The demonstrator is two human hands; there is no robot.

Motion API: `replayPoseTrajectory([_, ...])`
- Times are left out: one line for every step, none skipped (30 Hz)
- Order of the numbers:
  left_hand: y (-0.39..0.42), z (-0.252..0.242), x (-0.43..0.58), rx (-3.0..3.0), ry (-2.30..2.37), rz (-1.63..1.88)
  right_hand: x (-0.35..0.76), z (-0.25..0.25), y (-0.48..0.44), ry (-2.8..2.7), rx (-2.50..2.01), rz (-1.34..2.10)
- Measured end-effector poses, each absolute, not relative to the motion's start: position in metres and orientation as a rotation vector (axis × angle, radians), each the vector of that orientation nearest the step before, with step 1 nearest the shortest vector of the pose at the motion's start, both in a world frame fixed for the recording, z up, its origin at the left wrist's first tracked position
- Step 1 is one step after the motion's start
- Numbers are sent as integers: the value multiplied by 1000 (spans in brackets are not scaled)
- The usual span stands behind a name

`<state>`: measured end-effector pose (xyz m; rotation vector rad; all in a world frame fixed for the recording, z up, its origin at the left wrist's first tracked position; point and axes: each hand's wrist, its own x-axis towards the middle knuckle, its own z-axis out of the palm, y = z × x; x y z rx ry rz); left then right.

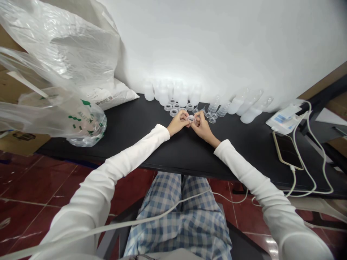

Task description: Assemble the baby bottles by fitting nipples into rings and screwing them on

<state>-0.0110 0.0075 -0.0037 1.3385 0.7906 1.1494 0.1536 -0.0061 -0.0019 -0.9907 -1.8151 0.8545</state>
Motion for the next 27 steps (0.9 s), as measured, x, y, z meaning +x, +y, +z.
replayPoseTrajectory([7, -2, -11, 1336, 798, 1150, 154, -2, -7, -1824, -989, 851])
replayPoseTrajectory([6, -1, -11, 1333, 806, 1151, 153, -1, -7, -1831, -988, 847])
replayPoseTrajectory([5, 0, -12, 1328, 815, 1154, 153, -1, -8, -1837, -989, 843])
replayPoseTrajectory([4, 1, -12, 1324, 823, 1156, 154, 0, -8, -1841, -993, 840])
replayPoseTrajectory([3, 2, -11, 1322, 828, 1157, 154, 0, -8, -1845, -1000, 837])
replayPoseTrajectory([2, 3, -11, 1320, 830, 1158, 154, 0, -8, -1849, -1009, 834])
replayPoseTrajectory([1, 3, -11, 1319, 829, 1160, 155, 0, -8, -1850, -1020, 831])
replayPoseTrajectory([1, 3, -10, 1317, 827, 1162, 155, 0, -7, -1849, -1029, 828])
replayPoseTrajectory([1, 3, -10, 1313, 823, 1162, 156, 0, -7, -1845, -1037, 827])
replayPoseTrajectory([1, 2, -9, 1307, 820, 1161, 157, -1, -6, -1837, -1041, 831])
replayPoseTrajectory([1, 2, -8, 1297, 821, 1158, 157, -1, -6, -1828, -1042, 842])
replayPoseTrajectory([2, 1, -8, 1286, 823, 1153, 158, -2, -5, -1820, -1040, 859])
replayPoseTrajectory([2, 0, -8, 1273, 826, 1146, 159, -2, -4, -1812, -1034, 881])
replayPoseTrajectory([3, 0, -7, 1260, 830, 1139, 159, -3, -4, -1806, -1026, 902])
replayPoseTrajectory([4, -1, -8, 1250, 832, 1133, 159, -4, -4, -1801, -1018, 918])
replayPoseTrajectory([4, -1, -8, 1242, 830, 1129, 159, -4, -3, -1797, -1010, 928])
replayPoseTrajectory([5, -1, -9, 1234, 823, 1127, 159, -4, -3, -1794, -1003, 934])
replayPoseTrajectory([5, -1, -10, 1226, 813, 1127, 159, -5, -3, -1793, -997, 935])
replayPoseTrajectory([5, -1, -10, 1216, 799, 1128, 159, -5, -3, -1794, -991, 937])
replayPoseTrajectory([5, -1, -11, 1206, 783, 1131, 159, -5, -3, -1796, -980, 943])
replayPoseTrajectory([5, -1, -11, 1197, 768, 1135, 158, -5, -3, -1796, -967, 951])
replayPoseTrajectory([4, -1, -11, 1190, 758, 1138, 158, -6, -3, -1793, -954, 962])
replayPoseTrajectory([4, -1, -11, 1186, 754, 1142, 159, -6, -3, -1784, -945, 972])
replayPoseTrajectory([4, -1, -10, 1185, 757, 1145, 159, -7, -2, -1772, -939, 982])
replayPoseTrajectory([4, -1, -10, 1188, 764, 1147, 159, -7, -2, -1757, -937, 992])
replayPoseTrajectory([4, -2, -9, 1195, 772, 1148, 159, -8, -2, -1739, -938, 1001])
replayPoseTrajectory([4, -2, -8, 1206, 780, 1149, 159, -8, -1, -1724, -940, 1010])
